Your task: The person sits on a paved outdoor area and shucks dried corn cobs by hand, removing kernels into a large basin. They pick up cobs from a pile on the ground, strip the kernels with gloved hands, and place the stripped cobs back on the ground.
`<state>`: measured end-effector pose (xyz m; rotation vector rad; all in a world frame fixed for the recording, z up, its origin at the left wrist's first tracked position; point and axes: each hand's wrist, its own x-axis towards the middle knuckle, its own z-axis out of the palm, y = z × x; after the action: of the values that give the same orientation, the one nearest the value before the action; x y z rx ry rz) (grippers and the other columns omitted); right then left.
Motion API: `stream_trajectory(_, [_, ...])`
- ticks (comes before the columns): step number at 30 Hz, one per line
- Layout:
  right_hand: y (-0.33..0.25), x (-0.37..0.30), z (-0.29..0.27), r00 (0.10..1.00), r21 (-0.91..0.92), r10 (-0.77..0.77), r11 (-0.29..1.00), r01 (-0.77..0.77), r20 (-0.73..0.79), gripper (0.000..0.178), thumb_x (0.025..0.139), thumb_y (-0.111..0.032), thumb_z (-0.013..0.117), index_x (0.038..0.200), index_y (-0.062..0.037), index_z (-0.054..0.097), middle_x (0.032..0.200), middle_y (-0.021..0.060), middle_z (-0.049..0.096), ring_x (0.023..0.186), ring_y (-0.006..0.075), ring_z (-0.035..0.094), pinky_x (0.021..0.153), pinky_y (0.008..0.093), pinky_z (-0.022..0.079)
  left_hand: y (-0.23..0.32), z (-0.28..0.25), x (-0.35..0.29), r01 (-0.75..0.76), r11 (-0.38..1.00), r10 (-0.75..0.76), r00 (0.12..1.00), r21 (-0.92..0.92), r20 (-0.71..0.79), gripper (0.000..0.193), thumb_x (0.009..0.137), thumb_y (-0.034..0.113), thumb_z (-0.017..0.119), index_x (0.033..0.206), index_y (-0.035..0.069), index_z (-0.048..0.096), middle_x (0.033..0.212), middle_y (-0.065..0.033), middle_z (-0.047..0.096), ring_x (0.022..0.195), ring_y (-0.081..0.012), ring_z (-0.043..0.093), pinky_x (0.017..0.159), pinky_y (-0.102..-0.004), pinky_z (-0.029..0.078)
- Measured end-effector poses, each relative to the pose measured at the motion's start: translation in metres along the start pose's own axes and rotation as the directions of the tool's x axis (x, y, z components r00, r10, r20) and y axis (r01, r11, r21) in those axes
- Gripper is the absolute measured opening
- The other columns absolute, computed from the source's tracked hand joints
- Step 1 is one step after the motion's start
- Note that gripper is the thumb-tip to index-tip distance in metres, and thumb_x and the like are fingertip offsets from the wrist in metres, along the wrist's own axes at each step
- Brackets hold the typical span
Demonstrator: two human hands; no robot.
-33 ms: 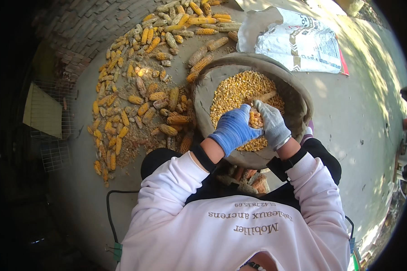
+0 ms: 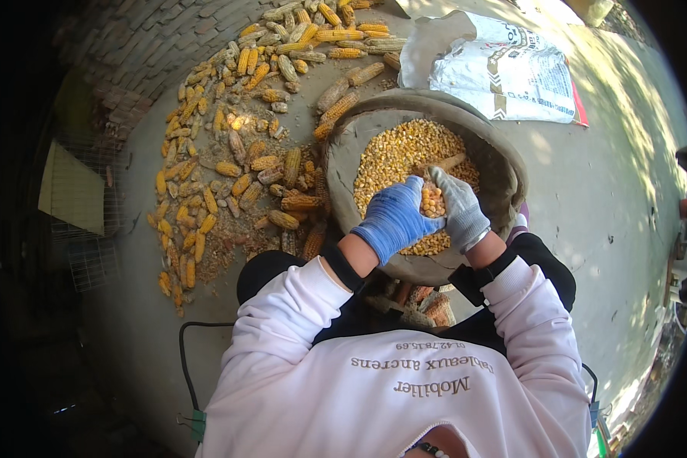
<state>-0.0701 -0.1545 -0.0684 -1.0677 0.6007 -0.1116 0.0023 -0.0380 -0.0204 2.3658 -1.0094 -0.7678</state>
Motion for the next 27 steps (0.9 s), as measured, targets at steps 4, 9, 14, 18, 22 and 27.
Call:
stream_trajectory(4, [-0.003,-0.002,0.003,0.973,-0.185,0.173,0.962,-0.2,-0.152,0.049,0.093,-0.042,0.046,0.107,0.0044,0.056,0.088,0.0083,0.063,0.08,0.0141,0.061,0.072,0.0252,0.051,0.002,-0.002,0.003,0.134,0.985,-0.134,0.991,0.11,-0.006,0.067,0.063,0.049,0.074,0.103,0.001,0.051,0.091,-0.0198,0.062,0.088,-0.0324,0.062,0.078,-0.0395,0.05])
stream_trajectory(9, [0.009,-0.001,0.006,0.995,-0.508,-0.102,0.858,0.079,-0.018,0.049,0.092,-0.042,0.047,0.112,0.0017,0.055,0.099,0.007,0.06,0.092,0.0158,0.056,0.082,0.028,0.045,-0.002,-0.003,0.009,0.099,0.974,-0.111,0.993,0.203,0.048,0.076,0.064,0.046,0.075,0.118,0.0,0.044,0.105,-0.0207,0.058,0.098,-0.0329,0.058,0.084,-0.0394,0.048])
stream_trajectory(14, [0.009,0.006,-0.001,0.998,-0.101,-0.062,0.993,0.06,-0.01,0.048,0.093,-0.04,0.046,0.117,0.0014,0.053,0.1,0.0071,0.061,0.087,0.0106,0.057,0.077,0.0231,0.047,-0.005,-0.006,0.011,0.004,0.994,-0.006,1.0,-0.109,-0.02,0.072,0.061,0.04,0.078,0.116,0.002,0.05,0.102,-0.019,0.06,0.094,-0.0319,0.06,0.083,-0.038,0.048])
stream_trajectory(18, [0.009,0.002,0.0,0.998,-0.257,-0.019,0.966,0.002,-0.064,0.051,0.092,-0.045,0.045,0.114,0.0006,0.055,0.098,0.0093,0.062,0.085,0.0155,0.058,0.077,0.0284,0.047,-0.001,-0.01,0.013,0.119,0.992,-0.121,0.992,0.04,0.027,0.063,0.06,0.039,0.079,0.105,0.001,0.054,0.098,-0.02,0.061,0.09,-0.0313,0.061,0.079,-0.038,0.05])
stream_trajectory(22, [0.013,0.0,-0.002,0.971,-0.518,-0.238,0.835,0.185,-0.037,0.044,0.093,-0.04,0.046,0.095,0.0015,0.061,0.077,0.0122,0.062,0.074,0.0162,0.058,0.068,0.031,0.046,0.005,-0.001,0.005,0.088,0.983,-0.081,0.995,0.159,-0.051,0.06,0.062,0.039,0.078,0.102,0.001,0.054,0.094,-0.0195,0.06,0.089,-0.0322,0.061,0.077,-0.0404,0.05])
stream_trajectory(27, [0.011,0.005,-0.006,0.988,-0.352,-0.155,0.926,0.138,-0.02,0.046,0.092,-0.041,0.047,0.104,0.0019,0.059,0.088,0.0098,0.064,0.082,0.0158,0.058,0.073,0.0279,0.045,0.005,0.005,-0.002,0.027,0.995,-0.014,0.991,0.097,-0.13,0.061,0.062,0.035,0.078,0.105,0.0,0.053,0.096,-0.02,0.059,0.091,-0.0322,0.059,0.08,-0.0402,0.049])
